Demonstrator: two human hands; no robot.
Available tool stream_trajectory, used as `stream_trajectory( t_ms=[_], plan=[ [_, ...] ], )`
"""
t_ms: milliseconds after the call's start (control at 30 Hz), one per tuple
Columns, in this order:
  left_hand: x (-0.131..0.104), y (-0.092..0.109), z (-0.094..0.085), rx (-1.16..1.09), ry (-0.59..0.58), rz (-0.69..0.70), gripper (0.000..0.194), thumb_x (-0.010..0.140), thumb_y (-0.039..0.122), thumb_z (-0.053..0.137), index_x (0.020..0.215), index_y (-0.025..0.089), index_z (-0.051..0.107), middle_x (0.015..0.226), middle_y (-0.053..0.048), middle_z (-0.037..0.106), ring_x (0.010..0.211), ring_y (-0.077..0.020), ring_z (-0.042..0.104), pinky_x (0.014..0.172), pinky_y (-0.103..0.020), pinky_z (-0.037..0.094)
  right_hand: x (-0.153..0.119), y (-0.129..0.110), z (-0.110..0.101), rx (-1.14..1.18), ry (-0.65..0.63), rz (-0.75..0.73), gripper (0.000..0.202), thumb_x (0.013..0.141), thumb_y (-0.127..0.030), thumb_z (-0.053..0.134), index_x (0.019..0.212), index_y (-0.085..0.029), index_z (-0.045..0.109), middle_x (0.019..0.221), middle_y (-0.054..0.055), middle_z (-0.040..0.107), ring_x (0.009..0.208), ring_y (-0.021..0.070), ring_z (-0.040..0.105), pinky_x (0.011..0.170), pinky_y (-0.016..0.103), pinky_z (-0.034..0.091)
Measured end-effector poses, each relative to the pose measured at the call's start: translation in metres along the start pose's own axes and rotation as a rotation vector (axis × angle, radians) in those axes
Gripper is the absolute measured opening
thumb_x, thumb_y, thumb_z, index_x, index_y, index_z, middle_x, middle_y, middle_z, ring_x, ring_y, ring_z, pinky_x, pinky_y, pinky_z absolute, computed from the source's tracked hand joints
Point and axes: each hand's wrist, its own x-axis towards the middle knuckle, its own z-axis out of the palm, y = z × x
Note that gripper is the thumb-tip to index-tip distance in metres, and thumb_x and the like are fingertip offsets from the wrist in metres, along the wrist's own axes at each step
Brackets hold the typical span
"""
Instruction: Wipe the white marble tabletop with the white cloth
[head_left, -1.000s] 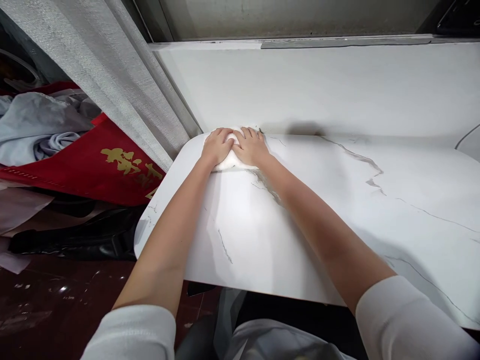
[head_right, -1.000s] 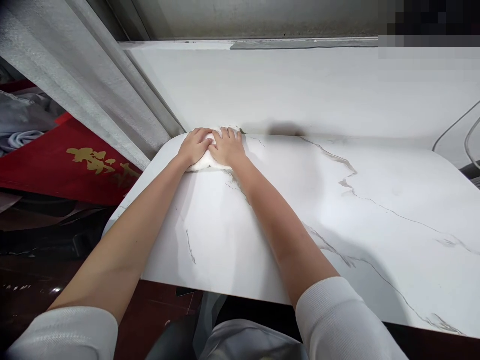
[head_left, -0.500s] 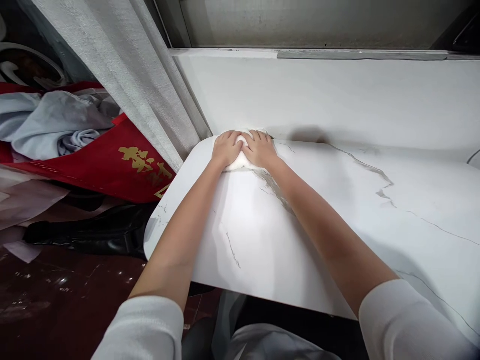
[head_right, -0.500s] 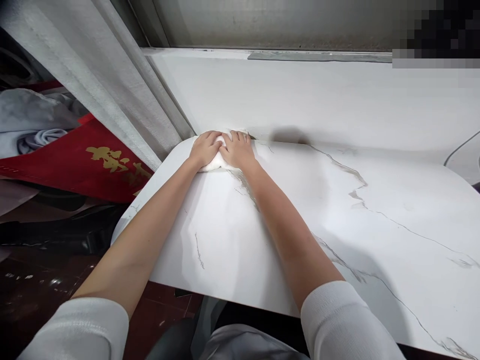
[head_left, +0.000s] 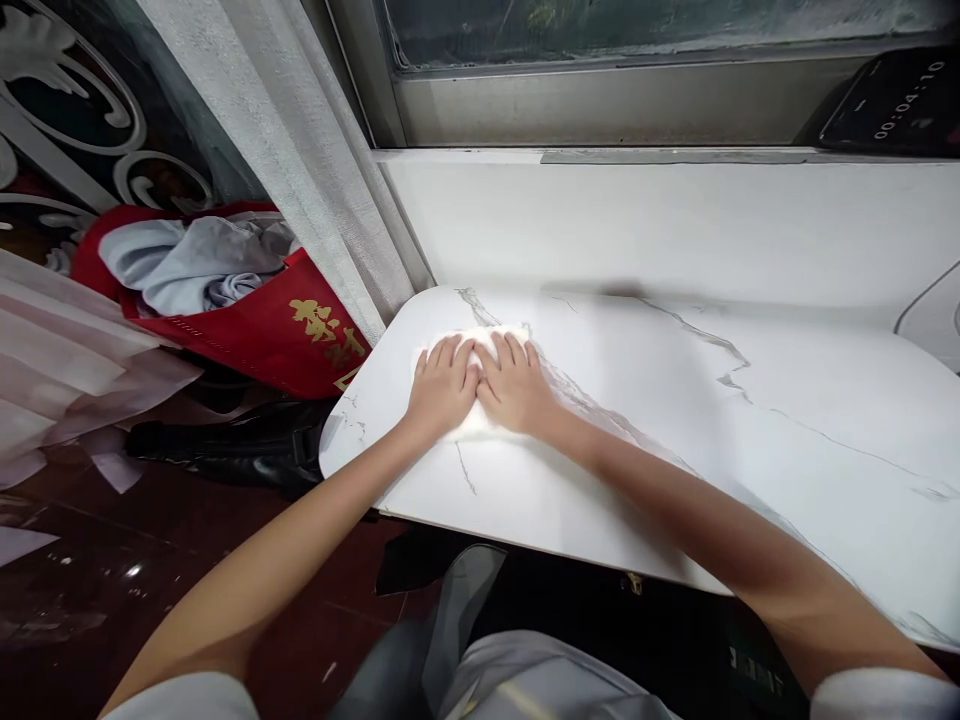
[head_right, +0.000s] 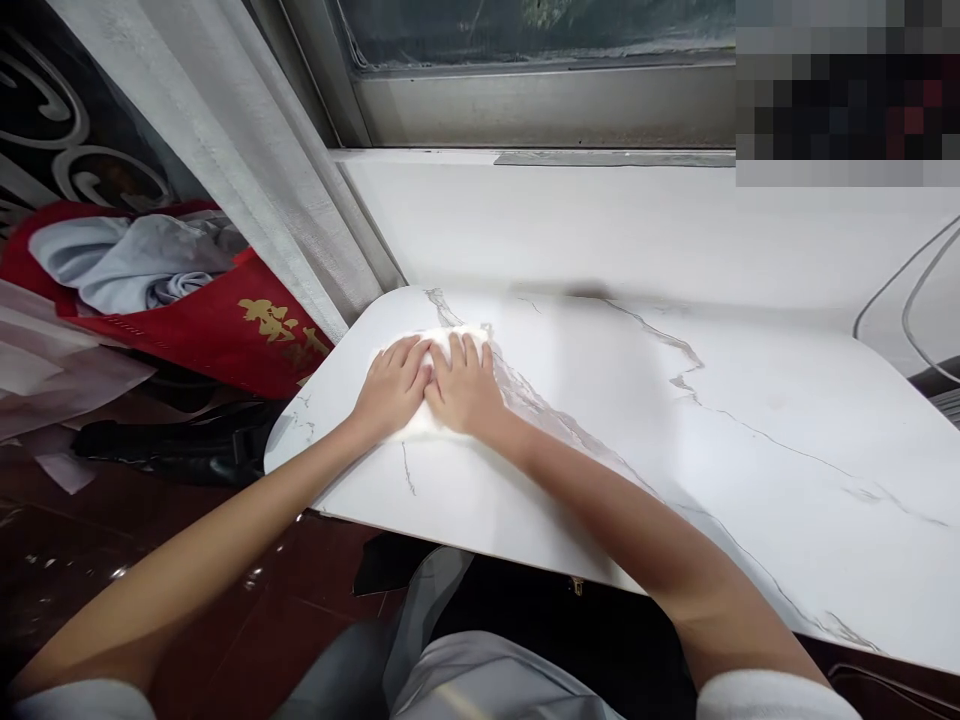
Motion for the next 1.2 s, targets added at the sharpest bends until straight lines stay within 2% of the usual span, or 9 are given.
stream_trajectory(
  t_ms=[133,233,333,433,567,700,867,1033,1200],
  plan=[
    [-0.063,0.001,-0.014,0.018,-0.037,0.039,0.050,0.101,0.031,0.027,0.145,0.016,0.043,0.155,-0.014,0.045,0.146,-0.0282,0.035,0.120,-0.053,0.027,-0.058,-0.032,-0.008,0.035,0.022,-0.060,0.058,0.101,-0.033,0.032,0.153,-0.007,0.038,0.160,0.024,0.032,0.148,0.0391,0.026,0.118,0.061,0.019],
    [-0.097,-0.005,-0.022,0.001,-0.042,0.046,0.050,0.100,0.034,0.026,0.146,0.019,0.042,0.155,-0.012,0.045,0.147,-0.0271,0.035,0.120,-0.052,0.028,-0.084,-0.052,-0.014,0.091,-0.003,-0.127,0.059,0.102,-0.035,0.031,0.153,-0.007,0.037,0.160,0.025,0.029,0.150,0.0400,0.022,0.118,0.063,0.018],
    [-0.115,-0.015,-0.027,-0.020,-0.012,0.027,0.050,0.100,0.034,0.025,0.145,0.021,0.043,0.153,-0.011,0.047,0.145,-0.0265,0.037,0.120,-0.052,0.029,-0.091,-0.066,-0.016,0.148,-0.026,-0.188,0.059,0.102,-0.036,0.031,0.153,-0.006,0.037,0.161,0.026,0.027,0.150,0.0405,0.020,0.119,0.065,0.016],
    [-0.116,-0.030,-0.030,-0.031,0.017,0.013,0.048,0.100,0.035,0.026,0.142,0.022,0.044,0.150,-0.012,0.048,0.143,-0.0272,0.039,0.118,-0.053,0.031,-0.081,-0.074,-0.015,0.190,-0.056,-0.215,0.060,0.102,-0.036,0.032,0.153,-0.005,0.036,0.161,0.027,0.026,0.151,0.0405,0.018,0.119,0.064,0.014],
    [-0.098,-0.052,-0.031,-0.060,0.025,0.033,0.047,0.098,0.037,0.029,0.138,0.021,0.048,0.145,-0.012,0.052,0.139,-0.0262,0.043,0.118,-0.049,0.033,-0.050,-0.080,-0.012,0.243,-0.109,-0.193,0.059,0.100,-0.034,0.036,0.153,-0.008,0.036,0.162,0.025,0.026,0.151,0.0389,0.018,0.120,0.064,0.012],
    [-0.067,-0.072,-0.028,-0.065,0.018,0.026,0.047,0.097,0.039,0.028,0.135,0.019,0.050,0.144,-0.014,0.052,0.137,-0.0266,0.044,0.117,-0.047,0.033,-0.009,-0.082,-0.009,0.298,-0.138,-0.114,0.054,0.098,-0.030,0.037,0.148,-0.013,0.043,0.160,0.022,0.031,0.150,0.0367,0.022,0.119,0.064,0.013],
    [-0.019,-0.087,-0.018,-0.076,0.060,0.002,0.045,0.097,0.032,0.026,0.131,0.021,0.051,0.139,-0.013,0.056,0.132,-0.0264,0.047,0.114,-0.047,0.035,0.036,-0.074,0.005,0.253,-0.009,-0.064,0.049,0.099,-0.028,0.034,0.145,-0.014,0.045,0.156,0.020,0.038,0.146,0.0338,0.029,0.119,0.062,0.015],
    [0.029,-0.086,-0.009,-0.057,0.065,-0.028,0.045,0.093,0.027,0.029,0.129,0.018,0.054,0.136,-0.014,0.058,0.129,-0.0283,0.049,0.112,-0.046,0.036,0.076,-0.049,0.016,0.218,0.047,-0.053,0.046,0.099,-0.026,0.034,0.141,-0.016,0.049,0.149,0.016,0.047,0.143,0.0308,0.034,0.119,0.059,0.018],
    [0.078,-0.068,0.006,-0.010,0.064,-0.097,0.048,0.093,0.024,0.030,0.133,0.013,0.054,0.139,-0.015,0.057,0.131,-0.0290,0.049,0.114,-0.043,0.034,0.106,-0.011,0.021,0.195,0.085,-0.029,0.045,0.098,-0.024,0.035,0.140,-0.018,0.050,0.147,0.014,0.049,0.141,0.0292,0.036,0.119,0.056,0.019]
  ],
)
